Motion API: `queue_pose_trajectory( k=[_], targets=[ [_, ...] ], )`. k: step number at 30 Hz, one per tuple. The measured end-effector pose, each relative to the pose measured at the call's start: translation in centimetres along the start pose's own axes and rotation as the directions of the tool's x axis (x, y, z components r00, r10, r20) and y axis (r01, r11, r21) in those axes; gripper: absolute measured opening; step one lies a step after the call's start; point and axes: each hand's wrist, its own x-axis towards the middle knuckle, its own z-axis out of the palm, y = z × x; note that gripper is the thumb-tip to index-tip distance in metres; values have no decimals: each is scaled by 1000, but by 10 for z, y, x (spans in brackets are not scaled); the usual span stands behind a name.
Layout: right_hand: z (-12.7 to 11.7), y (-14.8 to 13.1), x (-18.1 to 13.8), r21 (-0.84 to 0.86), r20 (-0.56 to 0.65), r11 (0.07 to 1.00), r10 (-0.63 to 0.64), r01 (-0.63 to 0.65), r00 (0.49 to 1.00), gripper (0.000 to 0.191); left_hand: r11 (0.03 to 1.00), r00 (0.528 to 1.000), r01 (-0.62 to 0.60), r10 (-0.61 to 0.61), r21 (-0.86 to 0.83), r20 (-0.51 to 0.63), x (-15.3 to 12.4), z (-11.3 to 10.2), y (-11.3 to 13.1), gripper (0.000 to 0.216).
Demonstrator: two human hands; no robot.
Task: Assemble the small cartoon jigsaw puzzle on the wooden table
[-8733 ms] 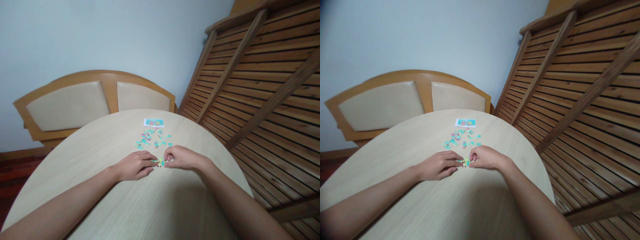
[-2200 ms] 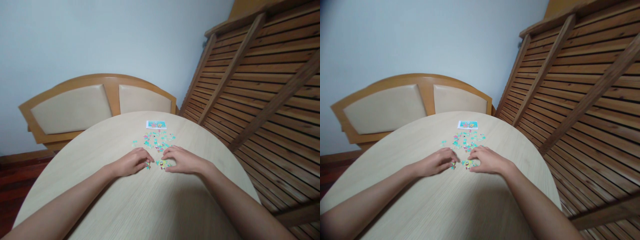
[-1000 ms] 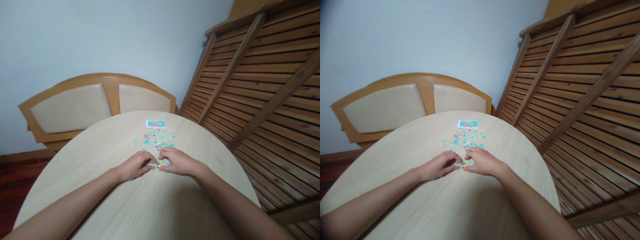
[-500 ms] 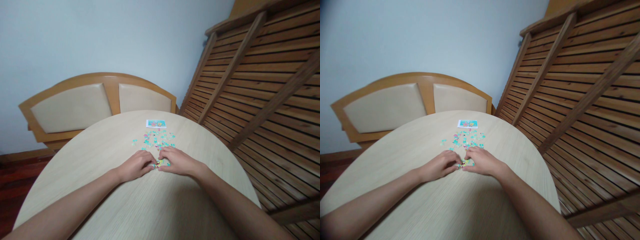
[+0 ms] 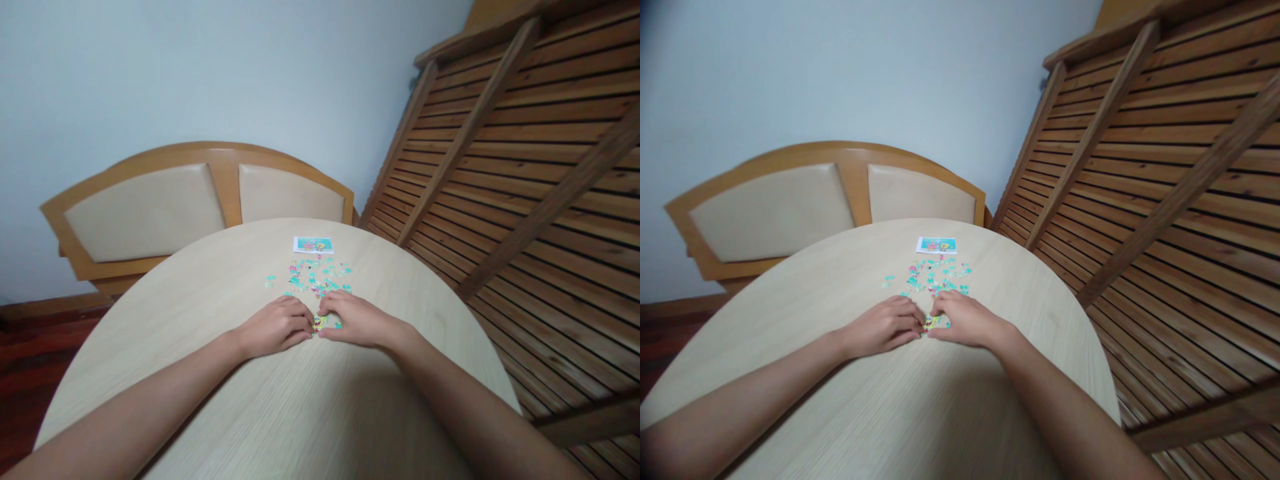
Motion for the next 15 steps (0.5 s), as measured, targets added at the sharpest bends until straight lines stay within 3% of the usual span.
queue_pose_trajectory(
  k=[6, 9, 12, 15],
  targets=[
    [10, 1, -9, 26, -75, 999, -35, 37, 997, 31, 999, 1000, -22, 22, -26, 3, -1, -3, -2, 21],
    [11, 0, -11, 27, -78, 999, -36, 38, 996, 31, 994, 989, 106, -104, 18, -101, -4, -2, -15, 24],
    [11, -1, -11, 34, -77, 999, -38, 41, 996, 31, 962, 946, 261, -240, 74, -220, -9, 1, -33, 30],
    [11, 0, -10, 40, -78, 998, -40, 43, 996, 30, 948, 947, 299, -280, 111, -158, -12, 6, -46, 41]
  ],
)
